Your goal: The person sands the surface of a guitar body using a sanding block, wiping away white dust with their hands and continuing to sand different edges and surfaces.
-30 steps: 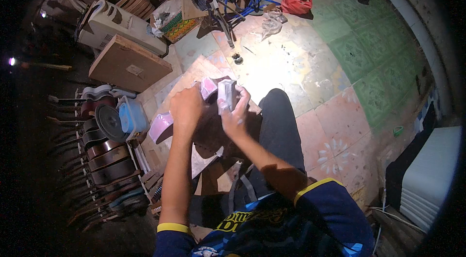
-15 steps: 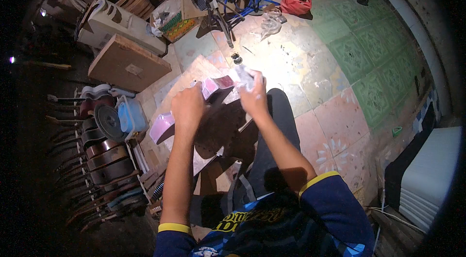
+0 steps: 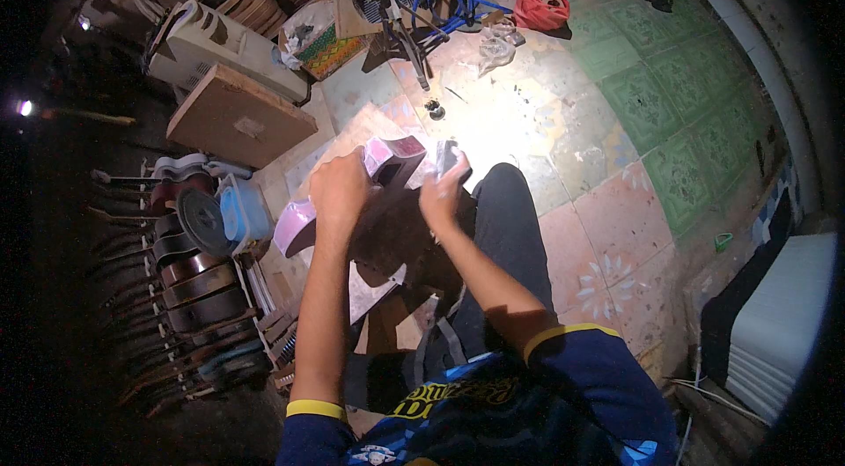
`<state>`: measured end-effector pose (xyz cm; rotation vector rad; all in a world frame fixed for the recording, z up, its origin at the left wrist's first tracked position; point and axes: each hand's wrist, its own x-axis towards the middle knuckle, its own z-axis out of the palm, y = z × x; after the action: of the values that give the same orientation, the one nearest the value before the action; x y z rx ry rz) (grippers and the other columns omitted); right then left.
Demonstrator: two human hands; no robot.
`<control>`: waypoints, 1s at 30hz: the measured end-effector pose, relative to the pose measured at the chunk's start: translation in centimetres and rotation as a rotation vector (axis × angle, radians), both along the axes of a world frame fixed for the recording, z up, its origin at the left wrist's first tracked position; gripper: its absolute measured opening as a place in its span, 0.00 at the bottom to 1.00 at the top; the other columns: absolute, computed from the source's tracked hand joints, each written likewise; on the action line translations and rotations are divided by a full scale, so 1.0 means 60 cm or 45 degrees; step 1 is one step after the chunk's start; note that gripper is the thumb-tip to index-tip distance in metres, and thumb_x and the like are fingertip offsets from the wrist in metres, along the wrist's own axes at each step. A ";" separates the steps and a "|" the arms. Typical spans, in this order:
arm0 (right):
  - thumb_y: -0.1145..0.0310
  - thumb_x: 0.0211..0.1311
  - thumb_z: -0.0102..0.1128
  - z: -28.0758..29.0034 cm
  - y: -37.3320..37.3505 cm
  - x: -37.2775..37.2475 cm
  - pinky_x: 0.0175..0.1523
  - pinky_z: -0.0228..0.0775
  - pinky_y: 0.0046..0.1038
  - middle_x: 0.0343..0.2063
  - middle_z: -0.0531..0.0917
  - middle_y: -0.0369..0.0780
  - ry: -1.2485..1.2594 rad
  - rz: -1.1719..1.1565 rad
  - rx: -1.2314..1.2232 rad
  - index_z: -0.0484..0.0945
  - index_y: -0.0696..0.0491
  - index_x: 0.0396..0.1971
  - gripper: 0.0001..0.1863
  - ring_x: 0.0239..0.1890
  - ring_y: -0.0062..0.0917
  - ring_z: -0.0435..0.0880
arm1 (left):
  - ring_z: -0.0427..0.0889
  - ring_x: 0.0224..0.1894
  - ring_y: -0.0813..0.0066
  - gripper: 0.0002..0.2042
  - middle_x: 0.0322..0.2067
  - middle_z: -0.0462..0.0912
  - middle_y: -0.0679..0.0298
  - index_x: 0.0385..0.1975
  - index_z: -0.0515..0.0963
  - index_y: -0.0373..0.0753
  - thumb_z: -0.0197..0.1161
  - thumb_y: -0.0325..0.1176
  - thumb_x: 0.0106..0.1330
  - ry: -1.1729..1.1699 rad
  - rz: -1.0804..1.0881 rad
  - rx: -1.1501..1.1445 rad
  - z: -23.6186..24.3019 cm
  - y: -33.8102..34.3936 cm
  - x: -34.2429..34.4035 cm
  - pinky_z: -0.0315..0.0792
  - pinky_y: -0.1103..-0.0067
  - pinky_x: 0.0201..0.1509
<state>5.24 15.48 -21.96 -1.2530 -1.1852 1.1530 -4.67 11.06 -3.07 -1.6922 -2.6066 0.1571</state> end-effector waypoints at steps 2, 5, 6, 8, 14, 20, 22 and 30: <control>0.64 0.69 0.61 -0.032 0.022 -0.007 0.66 0.63 0.41 0.56 0.69 0.56 0.083 -0.130 -0.274 0.56 0.63 0.66 0.33 0.59 0.45 0.72 | 0.89 0.35 0.52 0.08 0.29 0.88 0.51 0.39 0.84 0.40 0.57 0.29 0.65 0.040 -0.020 0.053 0.007 -0.003 -0.001 0.81 0.62 0.40; 0.63 0.68 0.63 0.040 -0.039 0.005 0.68 0.59 0.42 0.56 0.69 0.54 0.101 0.041 0.142 0.58 0.63 0.65 0.34 0.62 0.40 0.69 | 0.89 0.36 0.52 0.08 0.30 0.88 0.51 0.39 0.84 0.40 0.58 0.29 0.65 0.013 0.024 0.027 -0.003 -0.005 -0.004 0.81 0.62 0.41; 0.64 0.67 0.63 0.043 -0.036 0.005 0.69 0.59 0.43 0.56 0.69 0.55 0.077 0.088 0.207 0.59 0.63 0.64 0.34 0.62 0.42 0.69 | 0.89 0.36 0.51 0.08 0.30 0.88 0.51 0.39 0.84 0.40 0.58 0.30 0.65 0.007 0.027 0.009 -0.006 -0.004 -0.002 0.81 0.61 0.41; 0.65 0.65 0.65 0.038 -0.023 -0.003 0.68 0.60 0.44 0.57 0.68 0.57 -0.075 0.111 0.330 0.61 0.62 0.64 0.33 0.63 0.46 0.68 | 0.89 0.37 0.51 0.09 0.31 0.88 0.50 0.39 0.84 0.40 0.58 0.30 0.65 0.015 0.038 -0.019 0.002 0.000 -0.007 0.81 0.61 0.42; 0.65 0.66 0.66 -0.055 0.068 0.066 0.57 0.71 0.37 0.52 0.76 0.52 -0.097 0.083 -0.083 0.64 0.59 0.61 0.29 0.53 0.37 0.78 | 0.89 0.40 0.50 0.09 0.34 0.88 0.50 0.41 0.84 0.43 0.59 0.31 0.65 -0.036 0.045 -0.089 0.019 -0.026 -0.051 0.81 0.59 0.44; 0.67 0.68 0.65 0.065 0.007 0.097 0.53 0.71 0.26 0.49 0.78 0.41 0.531 0.400 -0.527 0.65 0.56 0.61 0.27 0.49 0.22 0.77 | 0.87 0.44 0.48 0.31 0.39 0.88 0.50 0.54 0.82 0.46 0.76 0.43 0.44 -0.108 0.135 -0.154 0.051 -0.077 -0.101 0.80 0.59 0.49; 0.66 0.69 0.64 0.058 -0.005 0.084 0.40 0.75 0.22 0.48 0.81 0.43 0.588 0.447 -0.463 0.64 0.56 0.63 0.27 0.41 0.19 0.81 | 0.86 0.44 0.46 0.32 0.39 0.88 0.48 0.54 0.82 0.46 0.78 0.47 0.45 -0.142 0.141 -0.131 0.051 -0.091 -0.113 0.79 0.57 0.48; 0.67 0.69 0.64 0.156 -0.044 0.072 0.49 0.75 0.24 0.51 0.78 0.42 0.709 0.574 -0.443 0.64 0.57 0.62 0.27 0.47 0.20 0.79 | 0.86 0.43 0.46 0.30 0.38 0.87 0.48 0.52 0.82 0.45 0.78 0.42 0.44 -0.174 0.084 -0.142 0.073 -0.123 -0.078 0.79 0.57 0.47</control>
<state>9.53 12.84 -12.61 -0.8257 -0.8786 1.9572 -9.36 3.66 1.31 -1.7090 -2.8044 0.1982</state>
